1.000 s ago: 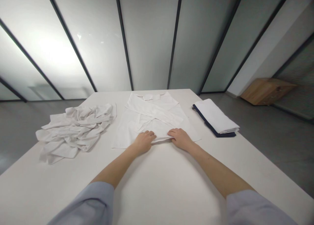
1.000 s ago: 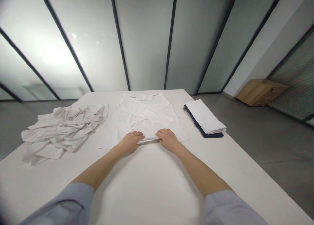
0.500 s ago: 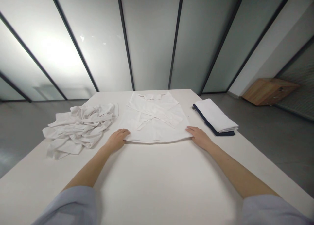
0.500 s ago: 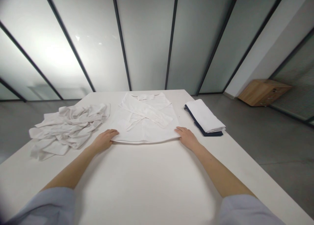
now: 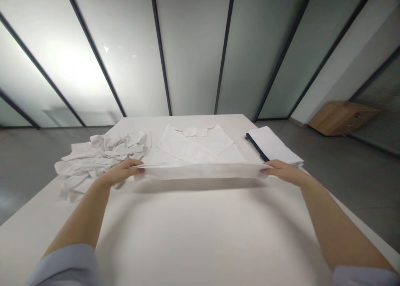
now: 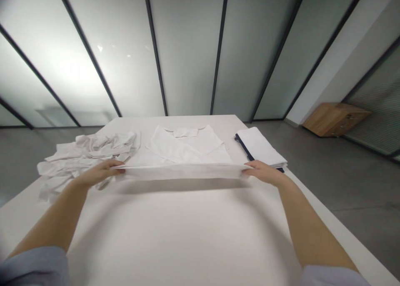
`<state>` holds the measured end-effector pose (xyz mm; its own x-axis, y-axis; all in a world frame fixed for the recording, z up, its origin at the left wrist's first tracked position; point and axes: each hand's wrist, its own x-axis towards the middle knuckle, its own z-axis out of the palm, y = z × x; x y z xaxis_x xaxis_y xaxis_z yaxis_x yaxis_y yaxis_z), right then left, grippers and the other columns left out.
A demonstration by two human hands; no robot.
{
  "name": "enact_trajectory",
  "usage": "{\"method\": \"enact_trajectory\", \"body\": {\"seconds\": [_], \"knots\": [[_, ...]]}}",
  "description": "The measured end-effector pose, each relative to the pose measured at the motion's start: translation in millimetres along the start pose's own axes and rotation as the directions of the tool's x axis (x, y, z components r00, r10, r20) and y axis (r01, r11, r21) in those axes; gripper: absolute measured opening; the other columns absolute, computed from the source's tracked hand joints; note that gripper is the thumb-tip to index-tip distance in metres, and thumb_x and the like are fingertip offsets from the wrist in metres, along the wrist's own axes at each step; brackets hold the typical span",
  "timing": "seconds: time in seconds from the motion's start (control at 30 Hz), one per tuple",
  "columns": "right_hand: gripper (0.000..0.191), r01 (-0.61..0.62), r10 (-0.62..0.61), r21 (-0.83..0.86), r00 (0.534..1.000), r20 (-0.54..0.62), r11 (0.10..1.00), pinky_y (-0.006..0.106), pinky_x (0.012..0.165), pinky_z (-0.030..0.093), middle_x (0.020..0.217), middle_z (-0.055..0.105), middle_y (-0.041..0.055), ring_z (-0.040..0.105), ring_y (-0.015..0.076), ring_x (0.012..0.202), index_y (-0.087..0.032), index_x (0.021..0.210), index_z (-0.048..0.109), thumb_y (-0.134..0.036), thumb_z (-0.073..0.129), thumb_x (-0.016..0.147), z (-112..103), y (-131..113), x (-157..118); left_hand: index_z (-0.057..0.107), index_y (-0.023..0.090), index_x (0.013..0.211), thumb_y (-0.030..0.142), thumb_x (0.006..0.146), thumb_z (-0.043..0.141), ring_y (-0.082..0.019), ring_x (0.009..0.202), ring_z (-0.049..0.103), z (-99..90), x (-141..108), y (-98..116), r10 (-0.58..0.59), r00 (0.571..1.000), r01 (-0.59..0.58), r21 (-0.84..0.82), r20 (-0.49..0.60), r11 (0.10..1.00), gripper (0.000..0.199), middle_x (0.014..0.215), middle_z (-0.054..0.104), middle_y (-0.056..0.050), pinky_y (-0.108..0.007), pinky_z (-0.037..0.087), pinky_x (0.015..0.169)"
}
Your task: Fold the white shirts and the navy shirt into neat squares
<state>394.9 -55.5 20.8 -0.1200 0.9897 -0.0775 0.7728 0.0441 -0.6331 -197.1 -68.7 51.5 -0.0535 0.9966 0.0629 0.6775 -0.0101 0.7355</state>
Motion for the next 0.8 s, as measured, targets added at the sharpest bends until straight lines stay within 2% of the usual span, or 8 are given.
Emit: {"method": "enact_trajectory", "body": {"seconds": [0.1, 0.17, 0.23, 0.37, 0.43, 0.5, 0.6, 0.8], "knots": [[0.032, 0.037, -0.009, 0.323, 0.996, -0.088, 0.946, 0.037, 0.076, 0.054, 0.090, 0.073, 0.0087, 0.066, 0.0289, 0.086, -0.019, 0.085, 0.073, -0.042, 0.071, 0.064, -16, -12, 12, 0.070, 0.018, 0.075, 0.046, 0.050, 0.075, -0.024, 0.070, 0.066, -8.9, 18, 11, 0.004, 1.000, 0.002, -0.276, 0.022, 0.961, 0.037, 0.073, 0.070, -0.005, -0.033, 0.055, 0.061], [0.033, 0.138, -0.041, 0.502, 0.979, -0.199, 0.853, 0.037, 0.079, 0.053, 0.090, 0.072, 0.0093, 0.066, 0.0280, 0.088, -0.017, 0.089, 0.071, -0.041, 0.069, 0.067, -11, -25, 33, 0.069, 0.014, 0.084, 0.048, 0.054, 0.073, -0.025, 0.074, 0.066, 0.6, 39, 17, 0.029, 0.995, -0.068, -0.450, -0.092, 0.890, 0.045, 0.078, 0.070, -0.007, -0.036, 0.055, 0.065], [0.031, 0.157, 0.019, 0.541, 0.952, -0.304, 0.826, 0.037, 0.081, 0.052, 0.094, 0.072, 0.0111, 0.066, 0.0268, 0.090, -0.015, 0.094, 0.068, -0.037, 0.063, 0.073, 5, -39, 62, 0.067, 0.012, 0.089, 0.047, 0.062, 0.067, -0.025, 0.077, 0.066, 20.6, 63, 20, -0.022, 0.983, -0.068, -0.468, -0.185, 0.881, 0.044, 0.081, 0.071, -0.008, -0.036, 0.054, 0.068], [0.033, -0.016, 0.145, 0.270, 0.874, -0.464, 0.963, 0.038, 0.090, 0.047, 0.107, 0.069, 0.0143, 0.062, 0.0268, 0.104, -0.012, 0.106, 0.064, -0.029, 0.048, 0.083, 47, -56, 114, 0.063, 0.013, 0.094, 0.032, 0.082, 0.046, -0.026, 0.096, 0.064, 70.1, 102, 15, -0.088, 0.929, 0.076, -0.048, -0.359, 0.996, 0.029, 0.093, 0.070, -0.012, -0.035, 0.050, 0.079], [0.034, -0.086, 0.104, 0.061, 0.880, -0.463, 0.994, 0.038, 0.094, 0.044, 0.114, 0.067, 0.0165, 0.059, 0.0275, 0.111, -0.011, 0.110, 0.063, -0.025, 0.043, 0.086, 66, -56, 126, 0.060, 0.013, 0.102, 0.026, 0.087, 0.039, -0.026, 0.102, 0.062, 90.6, 108, 9, -0.067, 0.940, 0.136, 0.187, -0.335, 0.973, 0.029, 0.100, 0.069, -0.014, -0.034, 0.047, 0.083], [0.034, -0.113, 0.058, -0.116, 0.917, -0.394, 0.987, 0.037, 0.092, 0.044, 0.113, 0.067, 0.0173, 0.060, 0.0279, 0.110, -0.012, 0.111, 0.063, -0.022, 0.039, 0.088, 80, -52, 128, 0.055, 0.015, 0.112, 0.023, 0.090, 0.035, -0.025, 0.103, 0.063, 106.0, 106, 5, -0.043, 0.967, 0.136, 0.362, -0.252, 0.922, 0.031, 0.103, 0.068, -0.015, -0.033, 0.046, 0.084], [0.035, -0.112, 0.016, -0.276, 0.945, -0.327, 0.955, 0.034, 0.085, 0.045, 0.108, 0.069, 0.0165, 0.063, 0.0277, 0.102, -0.013, 0.113, 0.061, -0.021, 0.036, 0.091, 93, -43, 120, 0.049, 0.016, 0.120, 0.023, 0.092, 0.033, -0.025, 0.100, 0.064, 119.5, 94, 0, -0.017, 0.986, 0.103, 0.521, -0.168, 0.847, 0.033, 0.104, 0.068, -0.016, -0.033, 0.046, 0.081], [0.032, -0.105, -0.043, -0.411, 0.941, -0.335, 0.905, 0.028, 0.075, 0.042, 0.100, 0.071, 0.0126, 0.064, 0.0247, 0.092, -0.016, 0.113, 0.060, -0.023, 0.037, 0.092, 99, -34, 89, 0.048, 0.016, 0.119, 0.025, 0.093, 0.031, -0.025, 0.095, 0.066, 121.8, 67, 2, -0.015, 0.986, 0.118, 0.630, -0.166, 0.767, 0.032, 0.099, 0.070, -0.014, -0.031, 0.046, 0.076]]}}
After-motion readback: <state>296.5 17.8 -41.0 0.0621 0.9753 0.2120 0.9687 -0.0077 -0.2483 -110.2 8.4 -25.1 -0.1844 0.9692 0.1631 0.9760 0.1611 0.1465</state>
